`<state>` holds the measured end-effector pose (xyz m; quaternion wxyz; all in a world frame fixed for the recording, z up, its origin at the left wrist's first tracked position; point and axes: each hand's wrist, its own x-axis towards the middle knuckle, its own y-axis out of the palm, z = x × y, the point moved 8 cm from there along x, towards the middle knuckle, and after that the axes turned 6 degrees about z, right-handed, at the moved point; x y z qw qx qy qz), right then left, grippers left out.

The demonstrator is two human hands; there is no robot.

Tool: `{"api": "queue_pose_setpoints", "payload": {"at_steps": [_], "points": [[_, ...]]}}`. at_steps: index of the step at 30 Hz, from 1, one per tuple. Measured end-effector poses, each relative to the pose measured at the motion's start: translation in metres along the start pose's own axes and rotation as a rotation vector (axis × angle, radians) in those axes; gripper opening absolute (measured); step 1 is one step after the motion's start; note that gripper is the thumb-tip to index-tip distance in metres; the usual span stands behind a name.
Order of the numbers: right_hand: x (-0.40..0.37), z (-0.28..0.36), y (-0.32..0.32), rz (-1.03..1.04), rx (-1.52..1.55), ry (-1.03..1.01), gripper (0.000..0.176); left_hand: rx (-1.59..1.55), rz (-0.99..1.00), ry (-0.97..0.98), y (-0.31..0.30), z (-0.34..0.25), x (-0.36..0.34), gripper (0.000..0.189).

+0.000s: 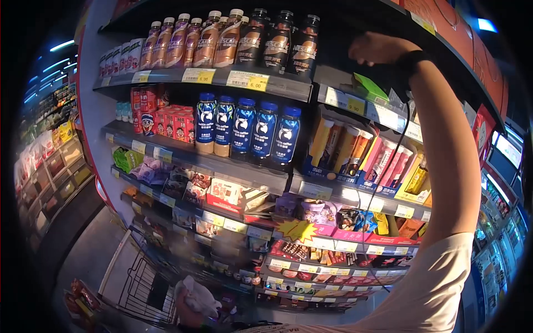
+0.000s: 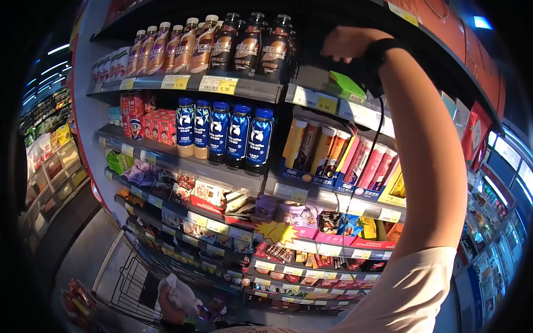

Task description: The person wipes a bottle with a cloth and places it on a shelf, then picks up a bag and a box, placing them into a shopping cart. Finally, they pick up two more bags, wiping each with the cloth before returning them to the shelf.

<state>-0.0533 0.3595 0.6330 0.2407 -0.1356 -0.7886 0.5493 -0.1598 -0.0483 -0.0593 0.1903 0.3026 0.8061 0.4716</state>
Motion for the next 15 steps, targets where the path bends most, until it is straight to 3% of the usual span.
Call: {"api": "queue_pose_setpoints", "payload": {"at_steps": [2, 3, 4, 5, 8, 11, 14, 15], "points": [[0.017, -0.01, 0.028, 0.311, -0.172, 0.136, 0.042, 0.028, -0.092, 0.002, -0.019, 0.01, 0.005, 0.028], [0.021, -0.015, 0.036, 0.344, -0.228, 0.221, 0.047, 0.059, -0.148, -0.007, -0.01, 0.014, 0.002, 0.029], [0.022, -0.013, 0.042, 0.375, -0.288, 0.305, 0.051, 0.087, -0.203, -0.014, 0.01, 0.015, -0.006, 0.03], [0.024, -0.014, 0.045, 0.404, -0.347, 0.387, 0.056, -0.054, -0.069, -0.121, 0.082, 0.0, -0.02, 0.022], [0.038, -0.017, 0.057, 0.466, -0.466, 0.437, 0.066, 0.056, -0.099, -0.072, 0.036, 0.012, -0.002, 0.026], [0.05, -0.026, 0.072, 0.562, -0.318, 0.493, 0.071, -0.01, 0.07, -0.189, 0.082, 0.001, -0.006, 0.024], [0.03, -0.005, 0.063, 0.511, -0.248, 0.595, 0.07, -0.054, 0.111, -0.173, 0.082, -0.009, -0.007, 0.024], [0.022, 0.002, 0.058, 0.479, -0.241, 0.639, 0.069, -0.032, 0.024, -0.171, 0.082, -0.012, -0.009, 0.024]]}}
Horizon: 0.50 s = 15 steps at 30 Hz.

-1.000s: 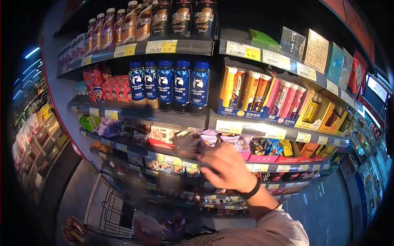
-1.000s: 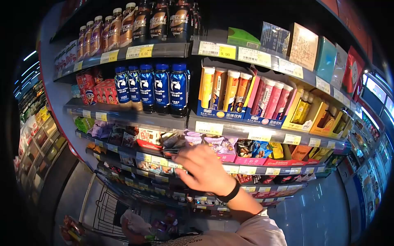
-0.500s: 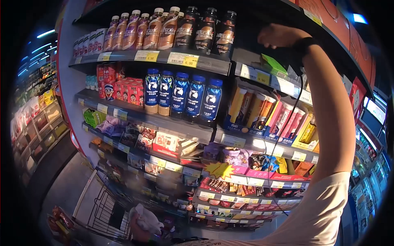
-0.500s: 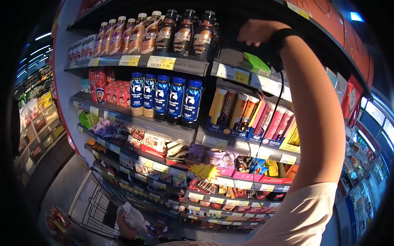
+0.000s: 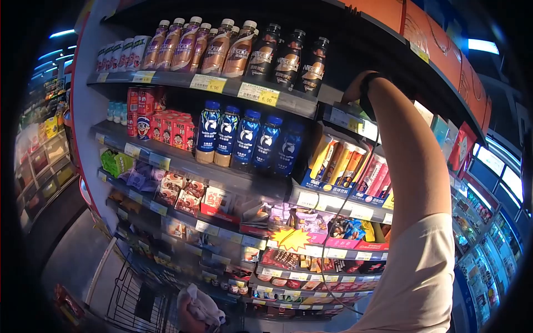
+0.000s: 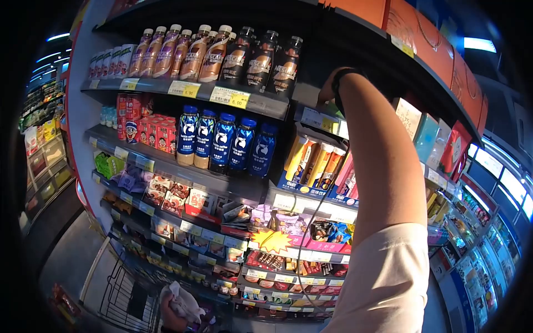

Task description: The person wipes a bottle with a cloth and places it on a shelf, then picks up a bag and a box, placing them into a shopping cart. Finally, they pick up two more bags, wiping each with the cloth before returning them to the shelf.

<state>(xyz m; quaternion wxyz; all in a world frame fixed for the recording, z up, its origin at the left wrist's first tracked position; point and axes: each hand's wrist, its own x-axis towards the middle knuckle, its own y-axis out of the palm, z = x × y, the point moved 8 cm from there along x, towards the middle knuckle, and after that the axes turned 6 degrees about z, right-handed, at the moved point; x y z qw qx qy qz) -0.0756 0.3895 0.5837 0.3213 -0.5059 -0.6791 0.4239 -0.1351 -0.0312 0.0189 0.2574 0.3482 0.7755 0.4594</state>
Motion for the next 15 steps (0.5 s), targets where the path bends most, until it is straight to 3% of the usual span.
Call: {"api": "queue_pose_setpoints", "payload": {"at_steps": [2, 5, 9, 12, 15], "points": [[0.003, -0.001, 0.001, 0.039, -0.024, -0.018, 0.069, 0.025, -0.18, 0.008, 0.007, -0.002, -0.008, 0.026], [0.0, 0.004, 0.0, 0.061, -0.005, -0.076, 0.068, 0.01, -0.036, 0.012, 0.011, -0.011, -0.012, 0.027], [0.013, 0.013, -0.004, 0.036, 0.039, -0.213, 0.069, 0.019, -0.029, 0.008, -0.006, -0.003, -0.012, 0.027], [0.069, 0.023, -0.002, 0.05, -0.296, -0.718, 0.065, 0.043, -0.106, 0.02, -0.036, 0.007, -0.006, 0.023], [-0.008, 0.007, 0.006, -0.007, 0.251, -0.199, 0.057, 0.099, -0.162, 0.104, -0.061, 0.01, -0.002, 0.034]]}}
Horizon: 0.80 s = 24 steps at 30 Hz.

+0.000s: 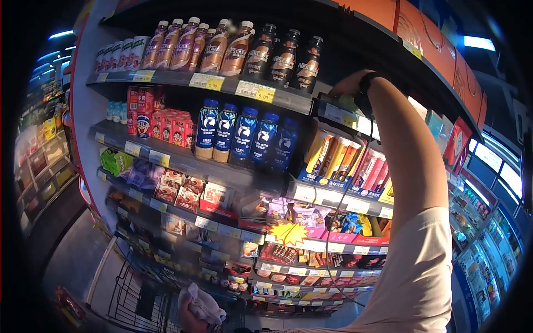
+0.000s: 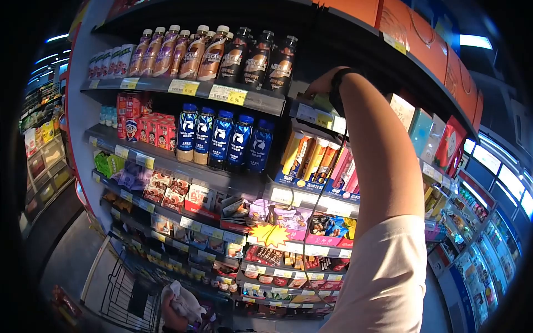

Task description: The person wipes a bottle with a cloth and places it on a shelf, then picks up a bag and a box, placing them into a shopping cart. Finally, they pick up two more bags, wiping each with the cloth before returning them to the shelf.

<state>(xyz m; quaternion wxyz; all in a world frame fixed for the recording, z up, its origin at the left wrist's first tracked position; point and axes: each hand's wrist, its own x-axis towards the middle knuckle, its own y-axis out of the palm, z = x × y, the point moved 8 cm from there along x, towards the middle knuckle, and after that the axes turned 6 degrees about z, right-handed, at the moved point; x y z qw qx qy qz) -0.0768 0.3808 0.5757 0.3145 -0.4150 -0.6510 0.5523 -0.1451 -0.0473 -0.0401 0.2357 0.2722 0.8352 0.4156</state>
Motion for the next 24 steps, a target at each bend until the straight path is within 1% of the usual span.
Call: {"api": "queue_pose_setpoints", "payload": {"at_steps": [2, 3, 5, 6, 8, 10, 12, 15, 18, 19, 21, 22, 23, 24], "points": [[0.001, -0.003, -0.002, -0.028, -0.003, 0.063, 0.055, 0.004, -0.034, 0.021, 0.001, -0.002, -0.002, 0.033], [0.003, -0.004, -0.003, -0.039, -0.006, 0.093, 0.054, 0.008, -0.015, 0.039, 0.002, -0.002, -0.003, 0.033], [0.022, 0.011, -0.002, 0.082, -0.304, -0.238, 0.056, 0.025, 0.02, 0.072, -0.001, -0.005, -0.005, 0.033], [0.027, 0.016, 0.002, 0.145, -0.448, -0.404, 0.057, 0.01, 0.013, 0.052, -0.004, -0.002, -0.007, 0.033], [0.027, 0.022, -0.018, -0.038, -0.662, -0.48, 0.066, -0.021, 0.009, 0.017, -0.005, 0.005, -0.005, 0.033], [0.006, 0.021, -0.038, -0.233, -0.566, -0.478, 0.07, -0.009, 0.024, -0.031, -0.01, 0.015, -0.002, 0.033], [-0.026, 0.002, -0.069, -0.43, -0.163, -0.387, 0.068, 0.016, 0.031, -0.043, -0.011, 0.018, -0.005, 0.034], [-0.066, -0.002, -0.077, -0.61, -0.251, -0.495, 0.071, 0.041, 0.037, -0.025, -0.004, 0.019, -0.006, 0.035], [-0.127, -0.001, -0.059, -0.601, -0.177, -0.576, 0.072, 0.045, 0.048, -0.042, 0.002, 0.022, -0.004, 0.037], [-0.139, -0.004, -0.055, -0.738, -0.209, -0.595, 0.07, 0.067, 0.051, -0.044, 0.006, 0.022, -0.006, 0.038], [-0.174, -0.009, -0.04, -0.851, -0.287, -0.657, 0.067, 0.154, 0.081, 0.004, 0.006, 0.02, -0.004, 0.039], [-0.19, -0.012, -0.031, -0.85, -0.219, -0.643, 0.066, 0.222, 0.108, 0.052, 0.0, 0.02, 0.0, 0.039], [-0.216, -0.013, -0.016, -0.964, -0.144, -0.744, 0.065, 0.289, 0.134, 0.099, -0.001, 0.018, 0.002, 0.039], [-0.24, -0.013, 0.0, -0.951, -0.035, -0.858, 0.064, 0.207, 0.184, 0.038, 0.023, 0.014, -0.006, 0.029]]}}
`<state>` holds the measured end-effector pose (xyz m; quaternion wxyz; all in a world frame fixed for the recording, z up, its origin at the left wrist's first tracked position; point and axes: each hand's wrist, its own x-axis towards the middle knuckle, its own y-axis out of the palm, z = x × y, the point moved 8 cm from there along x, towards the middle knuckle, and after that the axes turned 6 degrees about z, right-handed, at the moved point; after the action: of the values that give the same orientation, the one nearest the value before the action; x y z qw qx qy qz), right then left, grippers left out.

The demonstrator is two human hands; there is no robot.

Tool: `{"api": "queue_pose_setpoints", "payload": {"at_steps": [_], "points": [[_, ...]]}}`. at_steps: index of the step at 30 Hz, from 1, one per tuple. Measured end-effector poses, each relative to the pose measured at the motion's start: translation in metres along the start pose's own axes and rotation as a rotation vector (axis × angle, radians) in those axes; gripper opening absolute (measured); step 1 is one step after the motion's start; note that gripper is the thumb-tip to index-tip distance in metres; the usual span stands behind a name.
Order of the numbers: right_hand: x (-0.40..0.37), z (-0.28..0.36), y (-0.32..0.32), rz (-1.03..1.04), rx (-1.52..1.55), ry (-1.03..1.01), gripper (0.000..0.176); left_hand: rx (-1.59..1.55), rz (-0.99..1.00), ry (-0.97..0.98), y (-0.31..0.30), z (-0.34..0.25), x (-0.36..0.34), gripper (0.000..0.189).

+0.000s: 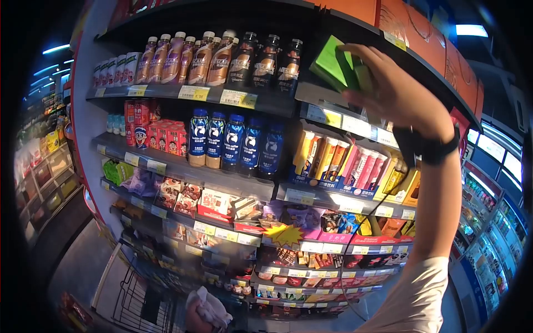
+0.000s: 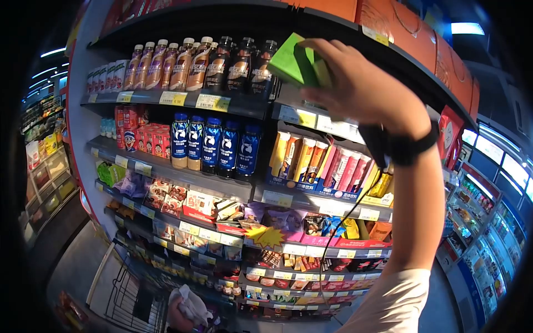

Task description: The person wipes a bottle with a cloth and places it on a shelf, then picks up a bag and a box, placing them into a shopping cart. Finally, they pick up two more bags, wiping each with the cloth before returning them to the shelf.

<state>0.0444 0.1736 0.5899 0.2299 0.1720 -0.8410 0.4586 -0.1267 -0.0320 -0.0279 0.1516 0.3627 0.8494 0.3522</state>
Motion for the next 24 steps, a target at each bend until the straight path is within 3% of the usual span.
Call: {"api": "queue_pose_setpoints", "payload": {"at_steps": [2, 3, 5, 8, 9, 12, 13, 14, 15, 16, 18, 20, 21, 24], "points": [[-0.041, 0.047, -0.006, -0.147, 0.066, -0.079, 0.064, -0.172, 0.113, -0.101, 0.065, -0.032, -0.015, 0.026], [-0.06, 0.063, 0.0, -0.169, 0.118, -0.123, 0.067, -0.238, 0.127, -0.118, 0.066, -0.03, -0.015, 0.025], [-0.097, 0.087, 0.027, -0.003, 0.201, -0.067, 0.069, -0.362, 0.153, -0.149, 0.064, -0.026, -0.015, 0.024], [-0.144, 0.122, 0.095, 0.255, 0.394, -0.139, 0.068, -0.314, -0.143, -0.123, 0.047, -0.03, -0.019, 0.022], [-0.159, 0.132, 0.125, 0.272, 0.512, -0.179, 0.073, -0.303, -0.424, -0.142, 0.018, -0.015, -0.019, 0.02], [-0.196, 0.171, 0.235, 0.328, 1.051, -0.248, 0.073, -0.417, 0.233, 0.055, -0.069, 0.008, 0.016, 0.022], [-0.208, 0.196, 0.285, 0.505, 1.355, -0.213, 0.074, -0.298, 0.366, 0.129, 0.071, -0.048, -0.013, 0.026], [-0.223, 0.222, 0.326, 0.533, 1.59, -0.194, 0.076, -0.283, 0.308, 0.155, 0.053, -0.043, -0.013, 0.031], [-0.237, 0.242, 0.37, 0.577, 1.576, -0.193, 0.076, -0.267, 0.249, 0.181, 0.035, -0.038, -0.015, 0.042], [-0.257, 0.272, 0.411, 0.639, 1.581, -0.2, 0.075, -0.209, -0.185, 0.158, 0.019, -0.03, -0.024, 0.043], [-0.291, 0.321, 0.482, 0.884, 1.649, -0.006, 0.075, -0.217, -0.229, 0.111, -0.026, -0.01, -0.036, 0.038], [-0.297, 0.356, 0.526, 0.93, 1.625, -0.008, 0.082, -0.144, -0.382, 0.216, -0.097, 0.007, -0.058, 0.044], [-0.305, 0.375, 0.545, 1.008, 1.725, 0.115, 0.084, -0.152, -0.482, 0.207, -0.087, 0.001, -0.073, 0.044], [-0.336, 0.445, 0.614, 0.859, 1.811, 0.061, 0.097, -0.173, -0.684, 0.185, -0.122, 0.019, -0.138, 0.042]]}}
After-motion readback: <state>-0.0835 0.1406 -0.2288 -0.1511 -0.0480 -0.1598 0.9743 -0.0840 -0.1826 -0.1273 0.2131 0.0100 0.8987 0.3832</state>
